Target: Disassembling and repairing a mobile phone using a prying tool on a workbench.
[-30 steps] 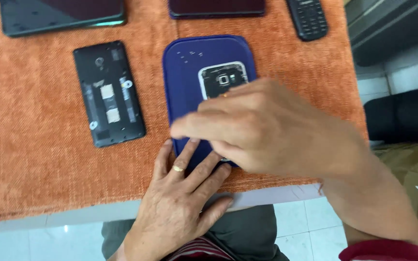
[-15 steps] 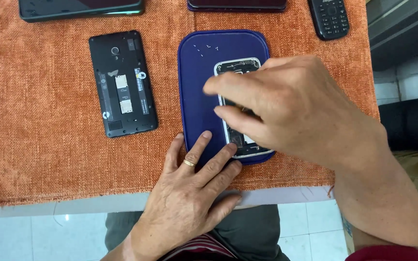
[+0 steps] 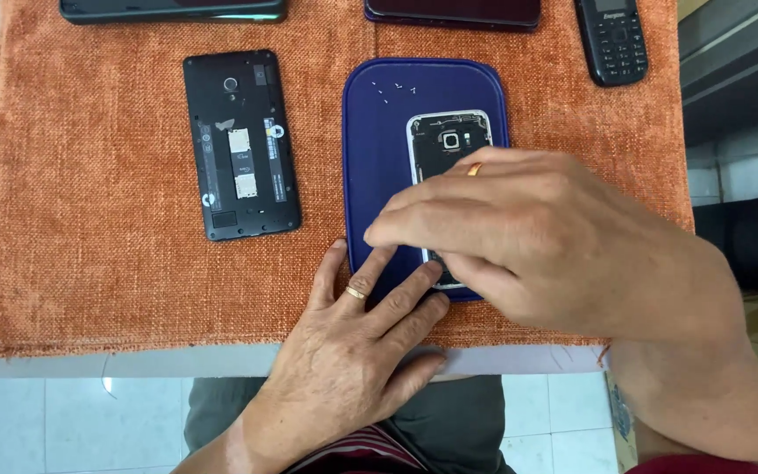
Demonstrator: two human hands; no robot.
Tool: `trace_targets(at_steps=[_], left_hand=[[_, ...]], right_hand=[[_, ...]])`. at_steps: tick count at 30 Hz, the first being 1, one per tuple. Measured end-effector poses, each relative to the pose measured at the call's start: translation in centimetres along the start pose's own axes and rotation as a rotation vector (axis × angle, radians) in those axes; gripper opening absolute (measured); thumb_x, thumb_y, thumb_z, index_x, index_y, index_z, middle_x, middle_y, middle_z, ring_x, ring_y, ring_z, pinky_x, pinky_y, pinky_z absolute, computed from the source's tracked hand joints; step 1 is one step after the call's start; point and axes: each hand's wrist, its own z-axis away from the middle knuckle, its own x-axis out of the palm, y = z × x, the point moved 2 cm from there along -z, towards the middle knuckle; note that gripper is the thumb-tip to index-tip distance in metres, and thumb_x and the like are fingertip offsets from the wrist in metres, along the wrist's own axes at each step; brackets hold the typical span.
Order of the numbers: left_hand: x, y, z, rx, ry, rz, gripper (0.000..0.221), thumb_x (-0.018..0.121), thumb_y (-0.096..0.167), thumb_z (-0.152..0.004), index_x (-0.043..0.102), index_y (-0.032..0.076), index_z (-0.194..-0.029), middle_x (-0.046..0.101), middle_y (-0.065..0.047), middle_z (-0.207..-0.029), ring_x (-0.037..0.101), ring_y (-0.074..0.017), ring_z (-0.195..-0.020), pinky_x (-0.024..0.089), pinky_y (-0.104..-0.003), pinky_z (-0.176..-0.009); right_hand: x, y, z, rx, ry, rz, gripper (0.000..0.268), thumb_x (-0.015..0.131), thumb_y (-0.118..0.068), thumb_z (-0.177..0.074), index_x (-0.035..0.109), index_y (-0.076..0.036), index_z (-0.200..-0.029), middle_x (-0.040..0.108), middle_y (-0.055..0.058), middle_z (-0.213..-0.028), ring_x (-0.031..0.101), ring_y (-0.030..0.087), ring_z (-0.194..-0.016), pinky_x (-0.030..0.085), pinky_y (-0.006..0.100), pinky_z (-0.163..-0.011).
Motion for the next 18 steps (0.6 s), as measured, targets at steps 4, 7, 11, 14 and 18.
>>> trace_targets(at_steps=[4,7,11,14,18], left_hand=[[0.1,0.1,0.1,-0.006,-0.001,0.000,0.044,0.066,0.045,-0.100,0.070,0.012,-0.128,0.060,-0.009,-0.145,0.050,-0.0447,-0.139,0.035,-0.071,-0.110],[0.1,0.0,0.1,-0.005,-0.001,0.000,0.045,0.062,0.046,-0.101,0.069,0.012,-0.129,0.060,-0.009,-0.146,0.050,-0.0455,-0.139,0.034,-0.072,-0.110],[0.0,-0.1,0.2,-0.004,0.001,0.010,0.045,0.061,0.044,-0.102,0.068,0.011,-0.131,0.060,-0.010,-0.145,0.050,-0.0476,-0.138,0.035,-0.073,-0.107],[-0.3,0.0,0.2,0.007,0.054,0.013,0.042,0.064,0.042,-0.101,0.071,0.010,-0.128,0.062,-0.011,-0.142,0.053,-0.0458,-0.135,0.036,-0.073,-0.108],[-0.3,-0.1,0.2,0.024,0.071,0.020,0.043,0.065,0.041,-0.100,0.071,0.008,-0.127,0.063,-0.012,-0.141,0.055,-0.0471,-0.132,0.036,-0.072,-0.108]], right_hand=[[-0.2,0.4,0.2,0.057,0.058,0.145,0.012,0.072,0.001,-0.101,0.077,0.001,-0.112,0.077,0.004,-0.085,0.070,0.018,-0.067,0.061,0.041,-0.075],[-0.5,0.5,0.6,0.111,-0.007,0.235,0.010,0.074,-0.002,-0.101,0.076,-0.004,-0.111,0.067,0.002,-0.071,0.054,0.017,-0.053,0.045,0.032,-0.047],[-0.8,-1.2,0.2,0.098,-0.076,0.075,0.031,0.063,-0.003,-0.097,0.068,-0.003,-0.128,0.077,0.009,-0.117,0.075,0.024,-0.101,0.061,0.040,-0.079],[-0.6,-1.3,0.0,0.182,-0.032,0.246,0.013,0.071,-0.011,-0.100,0.070,-0.007,-0.112,0.075,-0.002,-0.086,0.059,0.018,-0.060,0.055,0.037,-0.072],[-0.8,-1.2,0.4,0.183,-0.089,0.200,0.028,0.068,-0.005,-0.096,0.070,-0.009,-0.123,0.075,0.003,-0.100,0.069,0.019,-0.071,0.059,0.038,-0.066]])
